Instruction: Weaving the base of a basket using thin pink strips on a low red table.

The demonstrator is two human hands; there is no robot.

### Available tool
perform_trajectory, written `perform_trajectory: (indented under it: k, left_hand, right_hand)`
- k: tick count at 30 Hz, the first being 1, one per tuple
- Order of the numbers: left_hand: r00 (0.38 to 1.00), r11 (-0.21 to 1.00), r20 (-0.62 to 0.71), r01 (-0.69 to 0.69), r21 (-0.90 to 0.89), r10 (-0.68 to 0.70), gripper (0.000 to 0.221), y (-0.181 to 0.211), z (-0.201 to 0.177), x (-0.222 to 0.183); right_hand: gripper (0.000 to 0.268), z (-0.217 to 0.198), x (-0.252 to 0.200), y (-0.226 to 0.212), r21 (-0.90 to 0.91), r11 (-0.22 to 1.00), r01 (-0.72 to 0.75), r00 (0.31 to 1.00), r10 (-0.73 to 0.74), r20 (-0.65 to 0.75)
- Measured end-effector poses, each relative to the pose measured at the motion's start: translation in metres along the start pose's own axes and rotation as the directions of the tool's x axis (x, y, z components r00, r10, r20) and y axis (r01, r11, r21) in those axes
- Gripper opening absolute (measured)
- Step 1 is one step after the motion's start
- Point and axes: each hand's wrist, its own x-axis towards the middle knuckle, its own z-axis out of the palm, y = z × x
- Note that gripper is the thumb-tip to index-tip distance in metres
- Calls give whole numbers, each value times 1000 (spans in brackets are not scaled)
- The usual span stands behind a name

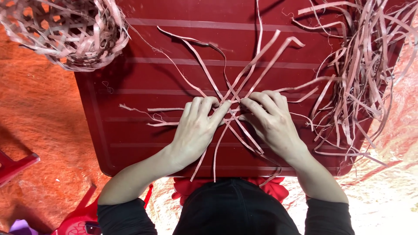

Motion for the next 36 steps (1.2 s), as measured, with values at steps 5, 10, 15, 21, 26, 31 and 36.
perform_trajectory:
  k: [5,10,15,21,26,31,36]
  left_hand:
    - [1000,1000,-15,-4,18,4,29,0,0,0]
    - [999,999,-34,-15,36,16,29,0,-1,1]
    - [1000,999,-22,1,38,0,32,1,1,-1]
    - [1000,995,-29,-5,98,8,31,1,5,-2]
    - [999,995,-32,-8,97,12,29,2,5,-3]
    - [999,994,-44,-11,107,16,25,3,3,-1]
    - [998,986,-50,-34,163,43,19,4,-1,1]
  right_hand:
    - [25,0,0,-2,-7,1000,-1,1000,1,7]
    - [23,-2,3,-6,16,1000,-3,1000,3,-6]
    - [21,-2,2,-8,3,1000,4,1000,-4,-8]
    - [21,1,1,-7,-28,999,25,999,-26,-32]
    - [21,4,-2,-4,-37,999,29,999,-30,-30]
    - [21,6,-3,-2,-26,999,30,999,-31,-29]
    - [16,5,-3,-1,-9,998,56,997,-57,-45]
